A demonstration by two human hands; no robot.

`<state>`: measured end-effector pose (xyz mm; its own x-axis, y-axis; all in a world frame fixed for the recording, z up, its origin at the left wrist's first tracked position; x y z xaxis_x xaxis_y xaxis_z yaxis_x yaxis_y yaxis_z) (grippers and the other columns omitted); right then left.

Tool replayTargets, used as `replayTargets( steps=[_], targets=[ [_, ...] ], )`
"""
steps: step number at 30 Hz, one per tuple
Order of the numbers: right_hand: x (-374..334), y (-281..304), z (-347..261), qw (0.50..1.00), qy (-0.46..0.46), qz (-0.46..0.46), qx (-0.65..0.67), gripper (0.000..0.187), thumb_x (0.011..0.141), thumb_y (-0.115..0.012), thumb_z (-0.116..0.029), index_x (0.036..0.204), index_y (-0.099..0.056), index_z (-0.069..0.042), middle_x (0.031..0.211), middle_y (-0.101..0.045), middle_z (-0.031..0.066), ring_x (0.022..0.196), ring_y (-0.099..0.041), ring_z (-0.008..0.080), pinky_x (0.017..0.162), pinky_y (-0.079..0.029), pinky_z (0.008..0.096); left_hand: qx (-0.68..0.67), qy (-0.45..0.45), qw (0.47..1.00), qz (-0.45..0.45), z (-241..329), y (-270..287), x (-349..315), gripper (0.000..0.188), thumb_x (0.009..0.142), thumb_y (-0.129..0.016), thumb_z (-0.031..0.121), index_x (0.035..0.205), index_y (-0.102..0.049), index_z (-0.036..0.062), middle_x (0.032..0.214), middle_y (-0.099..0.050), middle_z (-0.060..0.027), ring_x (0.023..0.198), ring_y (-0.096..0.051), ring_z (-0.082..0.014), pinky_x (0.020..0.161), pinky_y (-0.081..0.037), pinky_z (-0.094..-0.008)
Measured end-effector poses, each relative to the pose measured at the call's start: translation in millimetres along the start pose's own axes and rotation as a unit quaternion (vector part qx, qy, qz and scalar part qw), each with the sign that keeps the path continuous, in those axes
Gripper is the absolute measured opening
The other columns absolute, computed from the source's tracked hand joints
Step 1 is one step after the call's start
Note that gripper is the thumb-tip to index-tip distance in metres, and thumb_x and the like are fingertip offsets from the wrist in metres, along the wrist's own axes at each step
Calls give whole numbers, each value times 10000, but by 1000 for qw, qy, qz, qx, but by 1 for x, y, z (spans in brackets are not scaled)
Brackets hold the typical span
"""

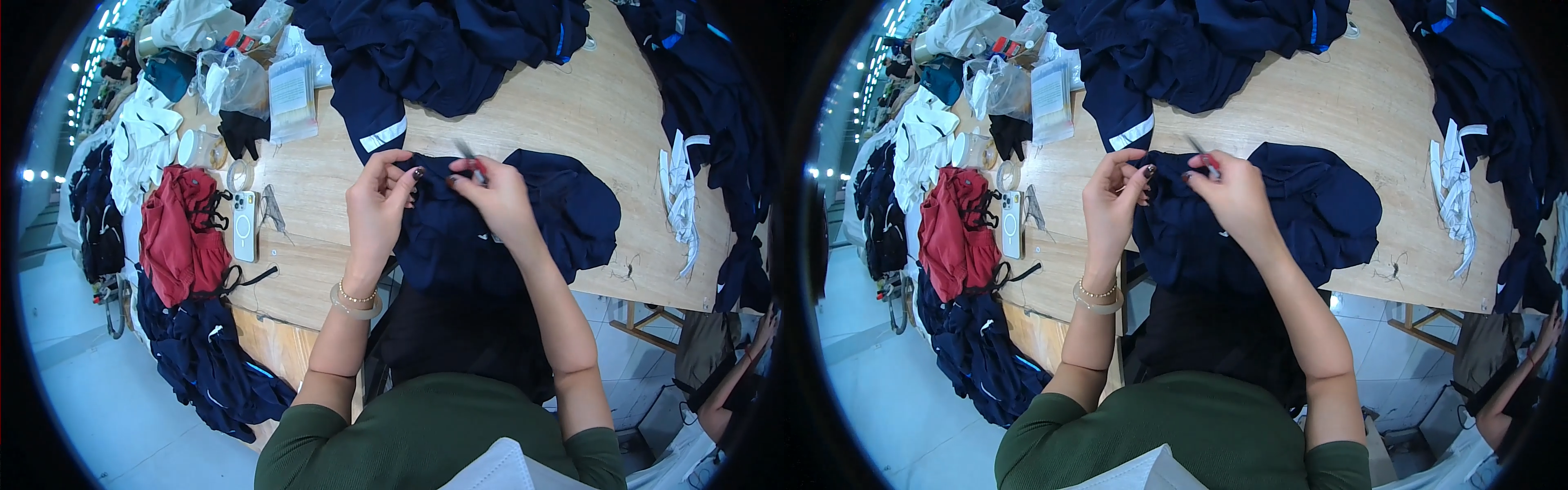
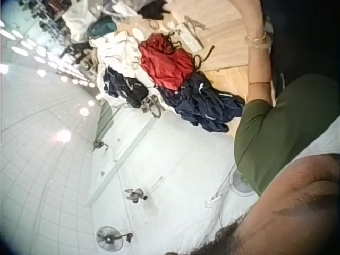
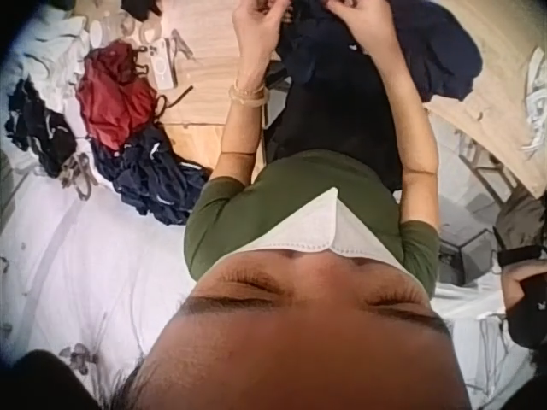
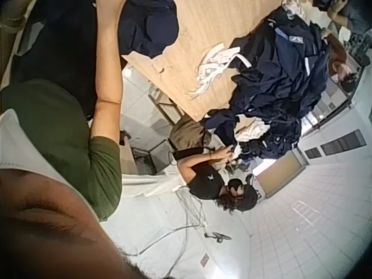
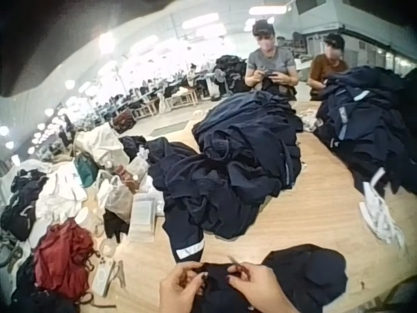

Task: Trimming loose threads from navy blue athletic garments using manual thread snips at a garment factory workstation.

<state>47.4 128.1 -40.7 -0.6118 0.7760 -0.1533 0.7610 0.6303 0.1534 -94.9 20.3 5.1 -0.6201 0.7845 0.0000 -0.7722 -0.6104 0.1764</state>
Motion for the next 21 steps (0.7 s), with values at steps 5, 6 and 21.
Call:
replayTargets(
  steps=[5, 6, 21],
  targets=[
    [9, -29, -3, 998, 55, 0, -40, 353, 770, -762, -152, 1093, -695, -27, 655, -618, 121, 563, -579, 189, 583, -461, 303, -96, -7, 995, -8, 8, -1, -5, 126, 949, -612, -6, 1071, -617, -38, 793, -621, -17, 673, -565, -41, 606, -484, -173],
    [8, -29, -1, 999, 31, -8, -35, 314, 780, -748, -105, 1076, -695, -15, 698, -639, 133, 591, -611, 205, 591, -471, 295, -121, -14, 992, -16, 9, -3, -6, 123, 952, -606, -8, 1071, -614, -40, 809, -626, -28, 681, -572, -47, 609, -490, -178],
    [-16, 4, -17, 982, 53, 41, 174, 130, 934, -636, -56, 952, -667, 69, 849, -682, 48, 782, -615, 67, 748, -485, 208, -262, 130, 956, 10, -22, -6, -36, 266, 1043, -464, 193, 937, -626, 10, 795, -654, -59, 620, -558, -62, 544, -436, -189]
  ],
)
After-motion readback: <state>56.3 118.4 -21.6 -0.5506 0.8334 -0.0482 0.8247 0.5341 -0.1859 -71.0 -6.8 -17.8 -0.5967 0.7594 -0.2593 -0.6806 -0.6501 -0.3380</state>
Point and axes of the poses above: each hand's wrist, its own x-axis towards the middle knuckle, its own y-axis out of the back of the hand, z = x × y, the point moved 5 cm from there along x, towards the middle knuckle
